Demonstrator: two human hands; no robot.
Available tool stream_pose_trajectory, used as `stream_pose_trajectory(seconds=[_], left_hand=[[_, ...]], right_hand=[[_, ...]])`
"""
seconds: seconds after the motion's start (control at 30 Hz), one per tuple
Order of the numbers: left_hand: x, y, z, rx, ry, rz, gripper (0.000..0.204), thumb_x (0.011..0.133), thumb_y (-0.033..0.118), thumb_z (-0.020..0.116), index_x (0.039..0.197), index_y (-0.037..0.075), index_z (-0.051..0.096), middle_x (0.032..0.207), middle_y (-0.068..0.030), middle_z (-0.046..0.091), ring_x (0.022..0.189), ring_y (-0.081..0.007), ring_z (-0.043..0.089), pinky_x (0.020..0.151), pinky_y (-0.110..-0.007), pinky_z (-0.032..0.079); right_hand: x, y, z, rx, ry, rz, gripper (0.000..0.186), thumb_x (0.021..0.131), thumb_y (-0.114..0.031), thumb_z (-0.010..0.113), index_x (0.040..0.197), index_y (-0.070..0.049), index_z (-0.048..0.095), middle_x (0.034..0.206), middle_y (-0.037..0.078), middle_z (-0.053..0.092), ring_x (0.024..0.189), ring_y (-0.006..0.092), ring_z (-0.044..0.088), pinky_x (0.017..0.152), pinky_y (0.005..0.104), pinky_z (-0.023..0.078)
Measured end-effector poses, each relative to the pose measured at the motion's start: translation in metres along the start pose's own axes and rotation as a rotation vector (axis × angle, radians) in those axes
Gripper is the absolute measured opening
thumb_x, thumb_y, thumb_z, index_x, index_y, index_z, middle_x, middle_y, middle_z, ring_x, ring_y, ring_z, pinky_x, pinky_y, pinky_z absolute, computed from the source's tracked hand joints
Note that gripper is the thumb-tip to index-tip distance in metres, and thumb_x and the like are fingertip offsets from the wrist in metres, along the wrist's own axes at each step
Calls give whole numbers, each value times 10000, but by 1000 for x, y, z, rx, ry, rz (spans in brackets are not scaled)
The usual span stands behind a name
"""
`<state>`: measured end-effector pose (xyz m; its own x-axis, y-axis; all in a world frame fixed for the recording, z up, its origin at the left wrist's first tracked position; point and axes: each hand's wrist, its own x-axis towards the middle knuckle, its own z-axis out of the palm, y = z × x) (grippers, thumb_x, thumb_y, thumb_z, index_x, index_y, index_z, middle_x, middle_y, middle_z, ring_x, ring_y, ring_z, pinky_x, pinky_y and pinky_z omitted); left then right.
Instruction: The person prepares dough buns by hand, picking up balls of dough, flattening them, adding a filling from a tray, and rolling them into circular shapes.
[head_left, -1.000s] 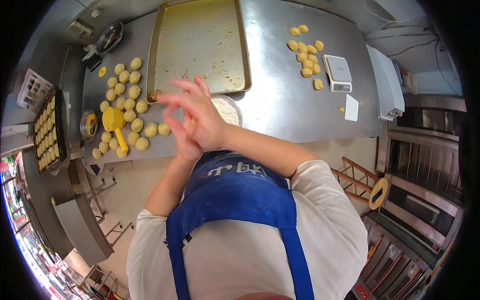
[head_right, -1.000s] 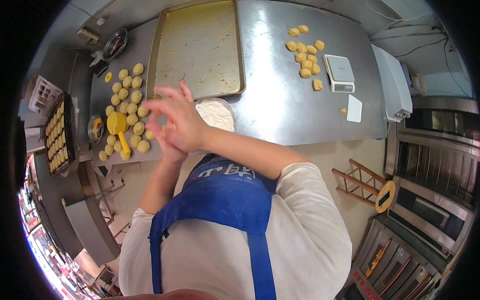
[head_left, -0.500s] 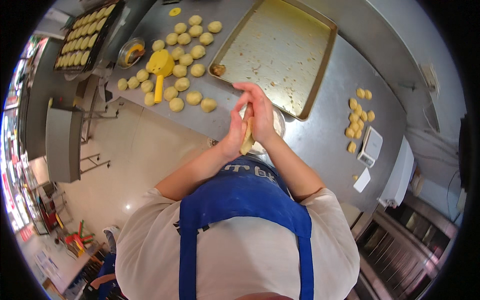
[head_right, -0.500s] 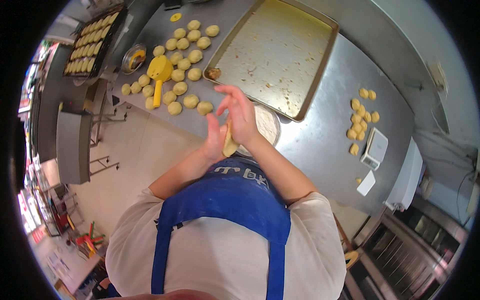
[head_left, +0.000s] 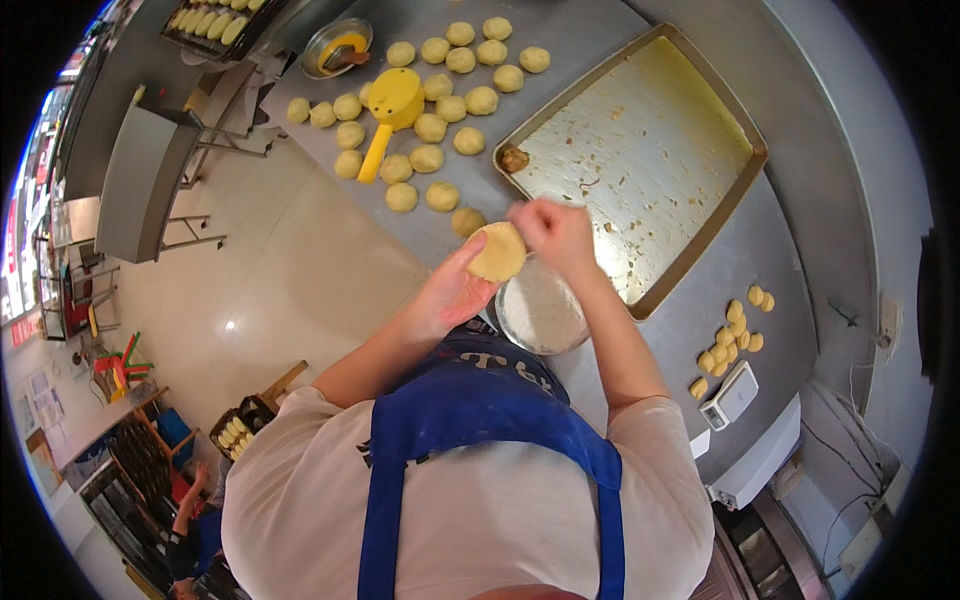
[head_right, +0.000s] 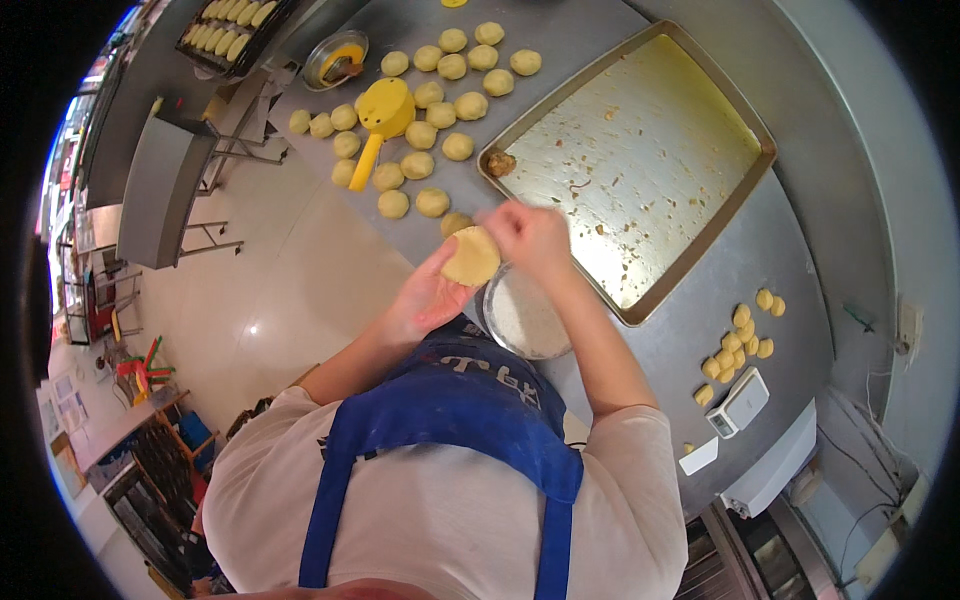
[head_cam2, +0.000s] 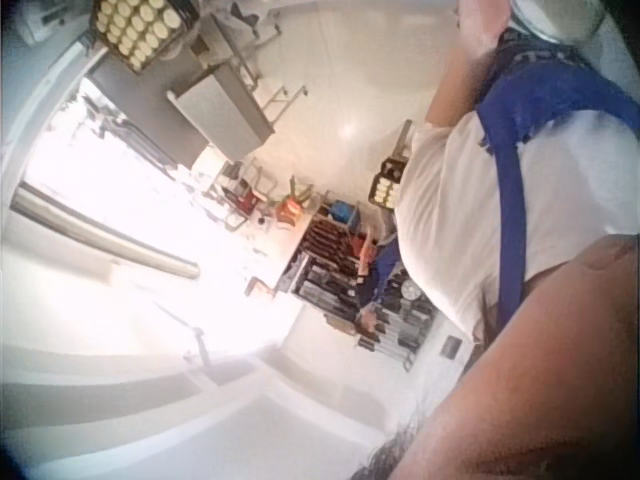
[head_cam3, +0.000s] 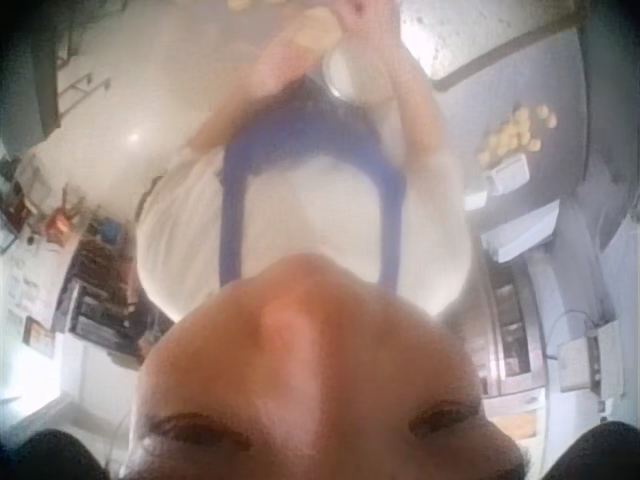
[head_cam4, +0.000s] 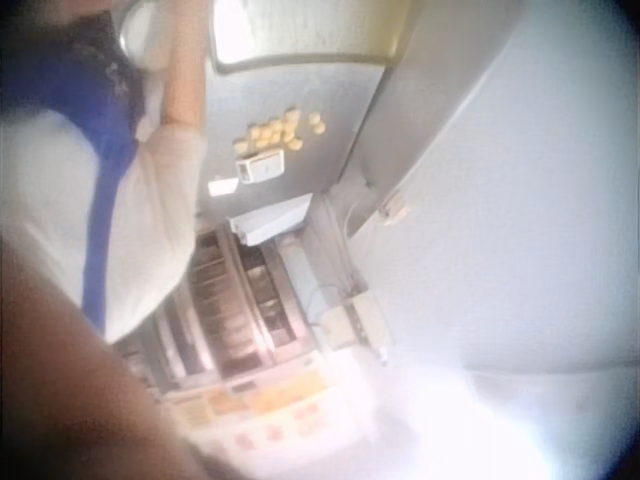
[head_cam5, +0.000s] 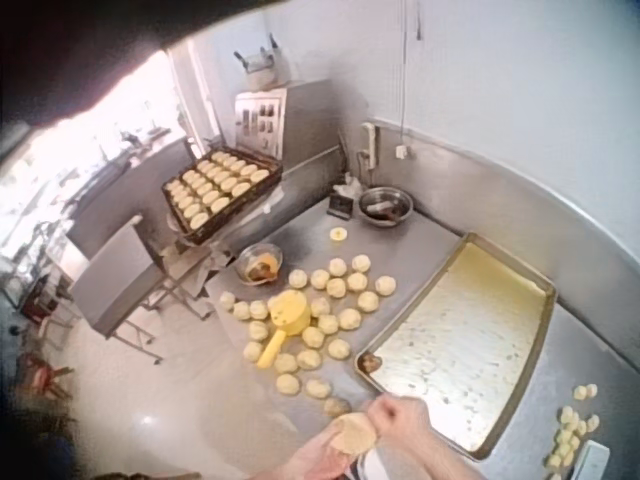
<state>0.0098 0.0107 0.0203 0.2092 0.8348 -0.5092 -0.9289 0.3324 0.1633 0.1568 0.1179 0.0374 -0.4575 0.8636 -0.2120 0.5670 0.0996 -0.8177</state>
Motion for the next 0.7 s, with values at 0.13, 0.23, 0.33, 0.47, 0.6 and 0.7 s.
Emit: stream_pose_trajectory(seconds=[0.13, 0.23, 0.33, 0.47, 0.6, 0.7], left_hand=[[5, 6, -24, 147, 231, 47, 316, 950, 183, 580, 1233, 53, 526, 1177, -63, 620, 1094, -196, 604, 933, -343, 506], [-1, 16, -23, 266, 282, 138, 303, 946, 185, 590, 1206, 36, 544, 1147, -71, 630, 1051, -192, 619, 905, -343, 511], [-5, 24, -26, 329, 301, 182, 305, 940, 185, 602, 1192, 20, 552, 1128, -78, 635, 1027, -186, 625, 879, -338, 515], [0, 24, -20, 352, 266, 168, 338, 933, 206, 616, 1197, 6, 547, 1122, -80, 637, 1020, -180, 626, 868, -334, 513], [-1, 23, 0, 372, 178, 104, 371, 930, 220, 619, 1219, 3, 535, 1161, -92, 619, 1062, -183, 607, 905, -338, 502], [0, 15, 10, 353, 23, -22, 389, 931, 215, 613, 1244, 3, 521, 1196, -102, 600, 1098, -191, 591, 933, -341, 495]], right_hand=[[85, 58, 4, -507, 256, -607, 256, 787, -108, 655, 1042, -103, 643, 971, 106, 645, 934, 282, 613, 806, 386, 491], [104, 74, 11, -537, 152, -733, 266, 773, -109, 659, 1037, -107, 624, 982, 98, 629, 956, 290, 602, 827, 391, 486], [105, 79, 10, -468, 77, -629, 259, 762, -102, 667, 1017, -100, 618, 958, 94, 628, 942, 304, 605, 826, 401, 495], [86, 88, 12, 42, 291, -228, 298, 784, -107, 696, 1064, -62, 606, 975, 102, 666, 882, 265, 649, 804, 366, 516], [15, 28, -8, 168, 267, -271, 391, 781, -179, 729, 1133, -64, 603, 976, 111, 685, 864, 222, 664, 790, 332, 517], [-40, -11, -23, -150, 124, -481, 496, 734, -253, 759, 1167, -75, 597, 985, 103, 672, 879, 253, 647, 804, 366, 512]])
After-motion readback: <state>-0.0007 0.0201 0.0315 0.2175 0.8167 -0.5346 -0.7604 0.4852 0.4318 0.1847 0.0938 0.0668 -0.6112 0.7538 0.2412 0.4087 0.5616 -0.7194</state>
